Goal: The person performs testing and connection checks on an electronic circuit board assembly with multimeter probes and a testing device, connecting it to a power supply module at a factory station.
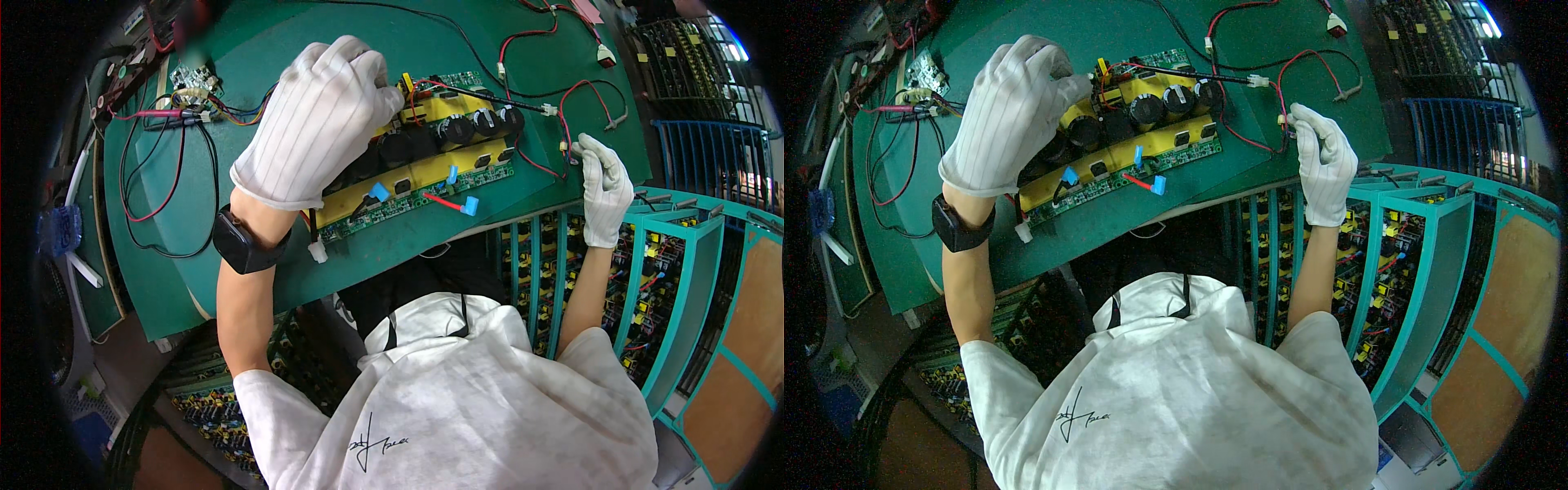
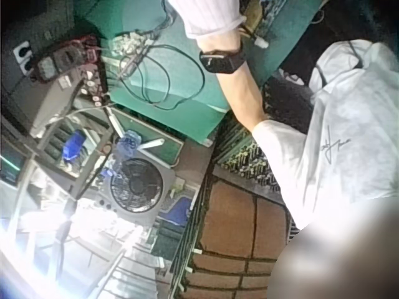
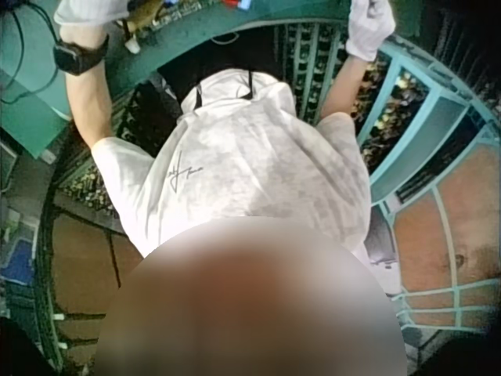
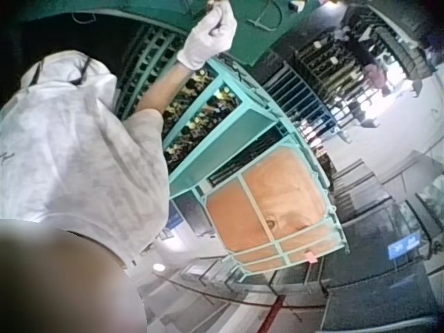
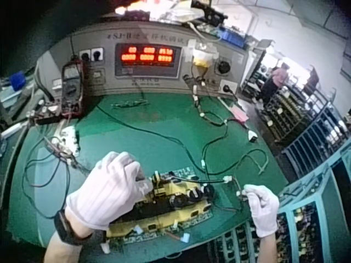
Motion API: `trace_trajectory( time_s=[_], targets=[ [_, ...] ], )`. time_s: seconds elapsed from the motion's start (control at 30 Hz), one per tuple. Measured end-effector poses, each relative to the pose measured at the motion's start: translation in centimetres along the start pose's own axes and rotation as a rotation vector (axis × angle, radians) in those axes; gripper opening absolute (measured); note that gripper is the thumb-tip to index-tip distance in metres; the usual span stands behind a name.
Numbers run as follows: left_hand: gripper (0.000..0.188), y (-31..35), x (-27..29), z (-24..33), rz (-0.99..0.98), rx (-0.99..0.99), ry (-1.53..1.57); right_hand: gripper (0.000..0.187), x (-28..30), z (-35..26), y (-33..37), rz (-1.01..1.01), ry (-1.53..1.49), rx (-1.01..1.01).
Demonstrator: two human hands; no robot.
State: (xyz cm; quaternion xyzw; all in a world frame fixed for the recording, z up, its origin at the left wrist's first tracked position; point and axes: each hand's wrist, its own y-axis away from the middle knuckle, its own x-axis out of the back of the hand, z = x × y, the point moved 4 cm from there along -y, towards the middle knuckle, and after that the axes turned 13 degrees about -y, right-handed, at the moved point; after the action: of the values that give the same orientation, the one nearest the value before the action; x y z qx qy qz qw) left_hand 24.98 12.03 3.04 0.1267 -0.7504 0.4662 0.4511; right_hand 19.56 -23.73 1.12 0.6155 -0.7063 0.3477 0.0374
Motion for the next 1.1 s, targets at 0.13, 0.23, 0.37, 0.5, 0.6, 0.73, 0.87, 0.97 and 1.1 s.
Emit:
trace_trajectory(
  time_s=[0.13,0.23,0.37,0.5,0.6,0.73,0.87,0.97,1.1],
  targets=[
    [0.015,0.1,-0.1,0.0,-0.006,-0.014,-0.036,0.017,-0.1,-0.1,0.0,-0.005,0.005,0.013],
    [0.009,-0.2,-0.3,0.2,-0.101,-0.056,-0.016,0.017,0.1,-1.0,0.1,0.000,0.036,0.037],
    [0.006,-0.3,-1.0,0.1,-0.141,-0.078,0.032,0.020,-0.6,-2.6,1.3,0.031,-0.189,-0.105],
    [0.012,0.2,-1.1,-0.5,-0.212,0.003,0.133,0.027,-3.2,-4.9,2.2,-0.143,-0.287,-0.304],
    [0.017,-0.5,-0.5,-0.2,-0.273,0.057,0.126,0.034,-4.4,-4.2,2.7,-0.243,-0.280,-0.414],
    [0.018,-1.7,-0.8,0.0,-0.421,0.053,0.104,0.037,-4.9,-3.1,3.2,-0.273,-0.349,-0.435],
    [0.021,-2.4,-0.9,-0.1,-0.514,0.068,0.058,0.040,-5.1,-3.3,3.0,-0.241,-0.437,-0.572],
    [0.024,-2.9,-0.9,-0.1,-0.582,0.057,0.015,0.041,-5.0,-2.7,3.1,-0.248,-0.487,-0.584],
    [0.026,-3.7,-0.6,0.4,-0.682,0.042,-0.038,0.041,-4.7,-2.5,3.1,-0.272,-0.560,-0.581]
  ],
)
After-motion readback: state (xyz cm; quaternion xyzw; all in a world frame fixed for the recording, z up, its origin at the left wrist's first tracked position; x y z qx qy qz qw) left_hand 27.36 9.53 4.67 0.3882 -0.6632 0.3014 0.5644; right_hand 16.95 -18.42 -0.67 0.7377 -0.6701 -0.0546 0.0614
